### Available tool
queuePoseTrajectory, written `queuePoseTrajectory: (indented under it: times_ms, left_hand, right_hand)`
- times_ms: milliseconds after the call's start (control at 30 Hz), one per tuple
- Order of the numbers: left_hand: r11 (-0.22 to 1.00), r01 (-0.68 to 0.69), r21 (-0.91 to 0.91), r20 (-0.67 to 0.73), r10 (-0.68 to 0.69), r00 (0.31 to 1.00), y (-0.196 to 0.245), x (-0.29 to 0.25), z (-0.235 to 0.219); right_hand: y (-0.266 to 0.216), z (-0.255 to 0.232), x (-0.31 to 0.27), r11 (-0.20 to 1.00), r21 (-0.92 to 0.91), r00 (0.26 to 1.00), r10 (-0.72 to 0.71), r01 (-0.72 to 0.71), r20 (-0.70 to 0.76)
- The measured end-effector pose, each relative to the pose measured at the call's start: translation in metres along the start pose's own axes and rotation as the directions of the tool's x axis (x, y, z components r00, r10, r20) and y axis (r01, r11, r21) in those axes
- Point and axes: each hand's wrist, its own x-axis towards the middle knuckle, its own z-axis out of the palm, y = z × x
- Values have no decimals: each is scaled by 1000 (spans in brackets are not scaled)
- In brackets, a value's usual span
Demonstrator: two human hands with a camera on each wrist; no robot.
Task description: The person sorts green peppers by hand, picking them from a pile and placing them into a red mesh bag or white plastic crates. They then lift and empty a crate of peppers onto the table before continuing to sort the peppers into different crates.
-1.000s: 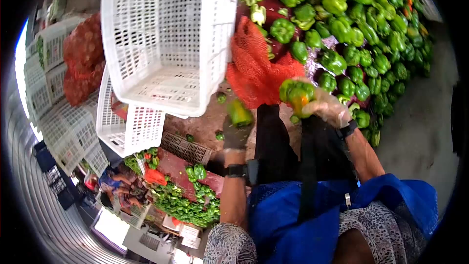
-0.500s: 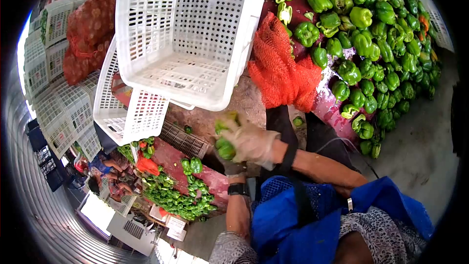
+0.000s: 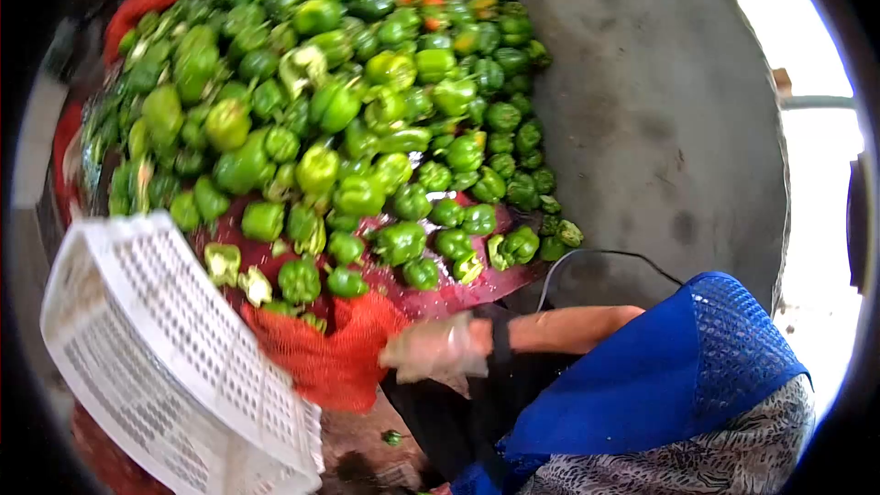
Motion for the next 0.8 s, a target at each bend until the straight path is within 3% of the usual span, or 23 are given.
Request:
queuePoseTrajectory:
  times_ms: [67,133,167,200,267,300,367,433,467,500,533,567,633,667,700,767,800]
  left_hand:
    - [987,-16,159,62,7,998,-2,-4,22]
    - [940,-117,321,228,43,973,-5,-15,47]
    - [897,-207,392,339,68,938,-4,-25,65]
    - [842,-322,433,470,94,878,-6,-36,84]
    - [569,-712,411,768,205,607,-1,-55,142]
    - [794,-454,405,706,43,706,16,-75,194]
    - [602,-629,491,752,71,655,19,-72,255]
    - [736,-551,393,725,120,679,18,-73,324]
    - [787,-491,373,704,104,703,19,-73,356]
    - [835,-428,345,683,90,725,22,-73,386]
    - [865,-384,322,608,122,785,29,-89,418]
    - [893,-342,293,525,149,838,34,-102,441]
    - [981,-143,132,362,87,928,22,-73,455]
    - [996,-48,74,293,25,956,24,-77,464]
    - [999,-44,3,242,42,969,18,-74,466]
    - [994,-17,-109,281,47,959,10,-53,456]
    - [991,-21,-130,311,61,948,12,-50,455]
  right_hand:
    - [60,-27,-30,997,45,940,76,-65,-332]
    - [101,-74,-68,948,145,765,314,-282,-563]
    - [119,-96,-85,878,410,656,464,-248,-595]
    - [159,-109,-95,923,286,532,382,-256,-756]
    - [214,-139,-101,923,44,299,169,-383,-939]
    - [228,-158,-102,870,-53,207,57,-490,-977]
    - [250,-196,-97,885,6,182,103,-466,-978]
    - [245,-221,-82,926,192,46,218,-324,-975]
    - [222,-240,-82,855,444,111,485,-268,-867]
    - [240,-253,-80,845,459,236,522,-276,-820]
    - [245,-256,-80,898,280,284,381,-339,-880]
    - [251,-259,-71,891,396,286,448,-224,-847]
    - [262,-263,-54,797,604,287,575,15,-766]
    - [270,-263,-49,801,597,321,555,44,-767]
    - [277,-261,-44,803,592,356,535,69,-766]
    - [292,-248,-30,899,430,389,367,85,-845]
    - [276,-250,-28,813,556,415,453,171,-789]
